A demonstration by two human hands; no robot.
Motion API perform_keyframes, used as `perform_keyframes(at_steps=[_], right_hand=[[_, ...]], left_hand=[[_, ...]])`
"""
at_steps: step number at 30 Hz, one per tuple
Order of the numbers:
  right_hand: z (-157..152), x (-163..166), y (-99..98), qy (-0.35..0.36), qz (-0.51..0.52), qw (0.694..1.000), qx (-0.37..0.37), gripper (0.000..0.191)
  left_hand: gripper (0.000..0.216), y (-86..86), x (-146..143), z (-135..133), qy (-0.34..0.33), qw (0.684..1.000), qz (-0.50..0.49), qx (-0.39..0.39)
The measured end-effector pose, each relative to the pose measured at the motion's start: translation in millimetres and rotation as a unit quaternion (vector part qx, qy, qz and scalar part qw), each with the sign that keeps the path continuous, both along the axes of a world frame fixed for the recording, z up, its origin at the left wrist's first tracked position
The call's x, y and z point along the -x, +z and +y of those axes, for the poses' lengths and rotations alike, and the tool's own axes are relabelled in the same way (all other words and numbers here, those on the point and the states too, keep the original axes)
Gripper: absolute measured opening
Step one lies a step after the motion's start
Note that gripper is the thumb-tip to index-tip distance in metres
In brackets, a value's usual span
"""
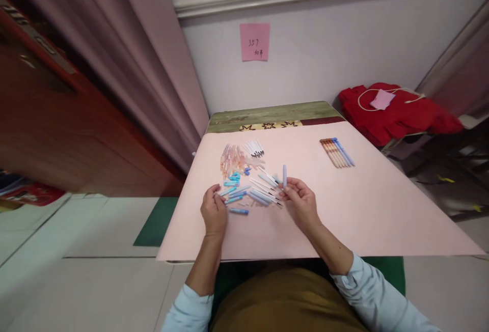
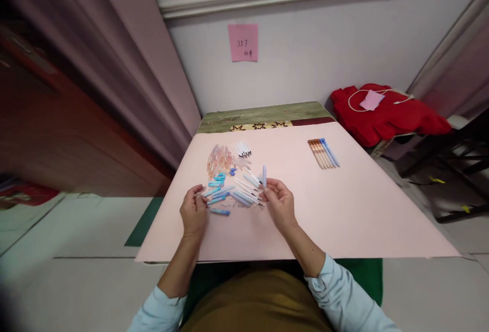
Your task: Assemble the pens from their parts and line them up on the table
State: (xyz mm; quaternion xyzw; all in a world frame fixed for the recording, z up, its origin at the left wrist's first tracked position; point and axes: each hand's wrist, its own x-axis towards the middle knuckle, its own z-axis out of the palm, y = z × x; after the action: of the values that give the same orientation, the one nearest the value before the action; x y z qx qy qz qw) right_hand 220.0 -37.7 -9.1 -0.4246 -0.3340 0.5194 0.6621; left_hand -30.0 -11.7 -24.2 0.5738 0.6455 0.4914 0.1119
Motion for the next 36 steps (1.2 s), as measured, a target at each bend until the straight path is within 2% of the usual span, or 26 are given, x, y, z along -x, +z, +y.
perform_keyframes(at_steps=[4,8,11,13,15,17,18,20,22,24,28,31,36], right_hand=[[-3.6,-12.5,-0.1,-0.02,-0.134,0.99,-0.029,0.03],[-9.5,-33.9,0.4,-0.021,-0.293,0.956,-0.024,0.033],[-18.4,-40.3,6.4,-0.022,-0.405,0.914,0.005,0.026],[-26.2,-35.3,14.0,-0.017,-0.424,0.906,0.009,0.023],[-34.3,-23.9,23.0,-0.007,-0.375,0.927,-0.012,0.025],[-41.5,-10.6,31.2,0.004,-0.337,0.941,-0.04,0.025],[-44.4,-5.0,34.1,0.012,-0.336,0.94,-0.052,0.02],[-47.9,1.4,36.8,0.033,-0.35,0.934,-0.07,0.015],[-47.7,0.1,35.0,0.037,-0.379,0.921,-0.078,0.016],[-43.6,-6.8,30.5,0.018,-0.441,0.895,-0.065,0.015],[-29.2,-16.6,21.8,0.004,-0.599,0.801,0.014,0.01],[-20.6,-10.4,20.0,0.032,-0.66,0.749,0.055,0.01],[-14.5,4.6,24.7,0.053,-0.717,0.691,0.079,0.016]], left_hand=[[0.027,2.3,-1.7,-1.0,0.017,1.0,0.008,-0.005],[0.022,13.9,-7.1,-3.2,0.024,0.999,0.02,-0.03],[0.016,31.9,-22.4,-11.1,-0.026,0.999,0.008,-0.036],[0.015,46.1,-40.9,-20.5,-0.094,0.995,-0.041,0.01],[0.02,58.4,-64.4,-31.6,-0.169,0.966,-0.167,0.105],[0.036,66.2,-87.8,-41.6,-0.226,0.901,-0.314,0.196],[0.037,68.1,-97.3,-45.5,-0.242,0.871,-0.368,0.218],[0.033,69.0,-108.8,-50.1,-0.226,0.834,-0.448,0.228],[0.03,67.9,-109.0,-50.7,-0.186,0.814,-0.5,0.228],[0.03,67.4,-100.8,-48.8,-0.141,0.809,-0.526,0.219],[0.04,69.3,-80.5,-45.5,-0.079,0.82,-0.538,0.181],[0.045,69.5,-74.4,-47.3,-0.079,0.818,-0.542,0.176],[0.038,65.8,-74.6,-51.3,-0.096,0.829,-0.521,0.18]])
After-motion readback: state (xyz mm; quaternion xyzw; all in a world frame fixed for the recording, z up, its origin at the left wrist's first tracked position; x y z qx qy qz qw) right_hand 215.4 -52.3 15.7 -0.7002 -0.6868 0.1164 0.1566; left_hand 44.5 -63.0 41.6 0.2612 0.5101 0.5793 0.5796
